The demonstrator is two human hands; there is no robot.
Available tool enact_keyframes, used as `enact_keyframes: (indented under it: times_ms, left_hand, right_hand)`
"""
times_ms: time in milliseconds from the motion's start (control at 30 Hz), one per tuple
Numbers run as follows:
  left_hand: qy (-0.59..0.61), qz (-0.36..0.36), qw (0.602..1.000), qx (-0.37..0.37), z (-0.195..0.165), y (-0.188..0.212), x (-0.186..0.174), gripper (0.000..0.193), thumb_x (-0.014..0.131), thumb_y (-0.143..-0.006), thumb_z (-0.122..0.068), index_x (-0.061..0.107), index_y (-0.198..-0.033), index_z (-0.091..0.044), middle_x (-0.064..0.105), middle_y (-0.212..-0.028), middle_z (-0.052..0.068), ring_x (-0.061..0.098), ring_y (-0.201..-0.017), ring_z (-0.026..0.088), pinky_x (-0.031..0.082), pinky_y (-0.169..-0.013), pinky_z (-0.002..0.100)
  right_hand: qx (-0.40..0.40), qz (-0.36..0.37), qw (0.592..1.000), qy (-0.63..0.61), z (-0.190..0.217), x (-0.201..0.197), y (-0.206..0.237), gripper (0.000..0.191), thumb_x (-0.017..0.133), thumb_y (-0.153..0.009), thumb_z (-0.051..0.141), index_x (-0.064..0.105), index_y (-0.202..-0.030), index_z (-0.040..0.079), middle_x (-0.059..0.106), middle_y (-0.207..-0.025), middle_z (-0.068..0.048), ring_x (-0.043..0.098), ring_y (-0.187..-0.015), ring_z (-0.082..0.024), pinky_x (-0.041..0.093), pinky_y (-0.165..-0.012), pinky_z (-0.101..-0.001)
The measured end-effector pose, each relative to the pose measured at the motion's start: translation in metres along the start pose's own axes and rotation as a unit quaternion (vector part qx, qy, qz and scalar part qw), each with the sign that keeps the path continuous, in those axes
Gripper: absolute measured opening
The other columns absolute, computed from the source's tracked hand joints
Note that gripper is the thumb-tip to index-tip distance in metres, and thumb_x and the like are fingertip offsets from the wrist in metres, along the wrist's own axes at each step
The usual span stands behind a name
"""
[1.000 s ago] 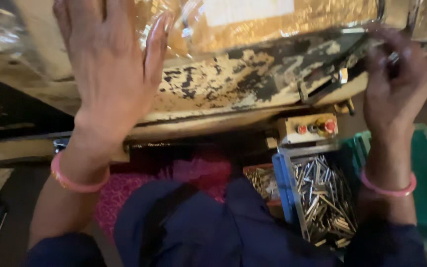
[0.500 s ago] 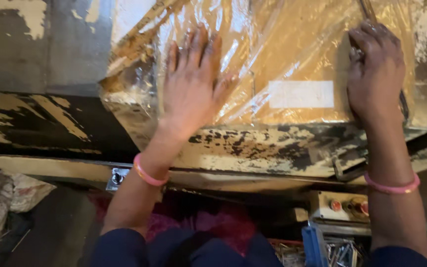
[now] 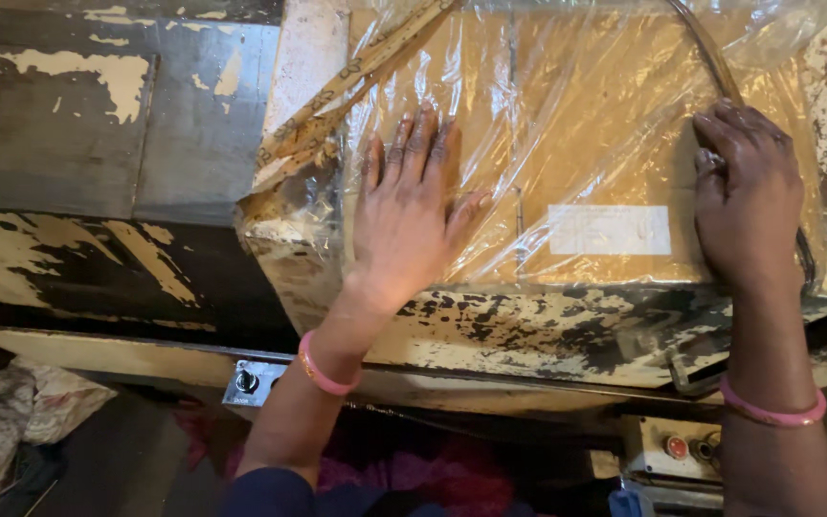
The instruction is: The person repeatedly staples a plastic-wrapped cardboard box using a handheld stapler. They pick staples from a nearby container, position the box, and apply staples to the edges and corners in a repetitive cycle.
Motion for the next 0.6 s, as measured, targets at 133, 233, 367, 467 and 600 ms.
enact_keyframes:
  times_ms: [133, 233, 367, 467, 600]
  left_hand:
    - [0.003, -0.005, 1.000, 0.003, 0.0012, -0.0004, 0.0002, 0.079, 0.047, -0.104, -0.057, 0.035, -0.157, -0.001, 0.034, -0.163, 0.024, 0.032, -0.153, 0.035, 0.012, -0.127, 0.054]
    - [0.006, -0.002, 1.000, 0.000, 0.0020, -0.0013, 0.0007, 0.077, 0.046, -0.104, -0.056, 0.035, -0.158, -0.001, 0.034, -0.164, 0.024, 0.030, -0.155, 0.035, 0.012, -0.128, 0.054]
    - [0.002, -0.003, 1.000, -0.005, 0.0024, -0.0022, 0.0012, 0.077, 0.046, -0.104, -0.058, 0.036, -0.158, -0.003, 0.033, -0.164, 0.023, 0.028, -0.155, 0.035, 0.011, -0.128, 0.053]
    - [0.006, -0.004, 1.000, -0.009, 0.0021, -0.0025, 0.0014, 0.078, 0.044, -0.103, -0.059, 0.035, -0.158, -0.004, 0.033, -0.164, 0.022, 0.028, -0.154, 0.035, 0.011, -0.127, 0.054]
    - [0.002, 0.003, 1.000, -0.012, 0.0025, -0.0031, 0.0019, 0.078, 0.042, -0.104, -0.060, 0.035, -0.157, -0.004, 0.032, -0.165, 0.022, 0.027, -0.155, 0.034, 0.011, -0.128, 0.053]
  right_hand:
    - [-0.010, -0.010, 1.000, -0.007, 0.0066, -0.0021, -0.0032, 0.041, 0.062, -0.093, -0.009, 0.068, -0.133, 0.001, 0.066, -0.140, -0.019, 0.057, -0.135, -0.039, 0.045, -0.115, -0.0458]
    - [-0.015, -0.011, 1.000, -0.015, 0.0093, -0.0032, -0.0059, 0.041, 0.062, -0.091, -0.009, 0.067, -0.130, 0.001, 0.066, -0.138, -0.019, 0.057, -0.133, -0.039, 0.045, -0.114, -0.0465]
    - [-0.007, -0.012, 1.000, -0.018, 0.0095, -0.0020, -0.0080, 0.037, 0.062, -0.096, -0.007, 0.068, -0.131, 0.002, 0.066, -0.138, -0.018, 0.058, -0.134, -0.039, 0.045, -0.115, -0.0458]
    - [0.001, -0.010, 1.000, -0.011, 0.0087, -0.0011, -0.0081, 0.037, 0.061, -0.096, -0.007, 0.068, -0.131, 0.001, 0.066, -0.138, -0.018, 0.058, -0.134, -0.038, 0.045, -0.115, -0.0456]
    - [-0.011, -0.011, 1.000, 0.000, 0.0094, -0.0008, -0.0090, 0.038, 0.061, -0.095, -0.009, 0.069, -0.131, 0.001, 0.066, -0.138, -0.018, 0.058, -0.133, -0.038, 0.045, -0.115, -0.0454]
Point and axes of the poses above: each hand's wrist, its own y-axis away from the middle knuckle, its own x-axis out of the palm, z = x × y, the point moved 1 cm from there along -y, towards the middle knuckle
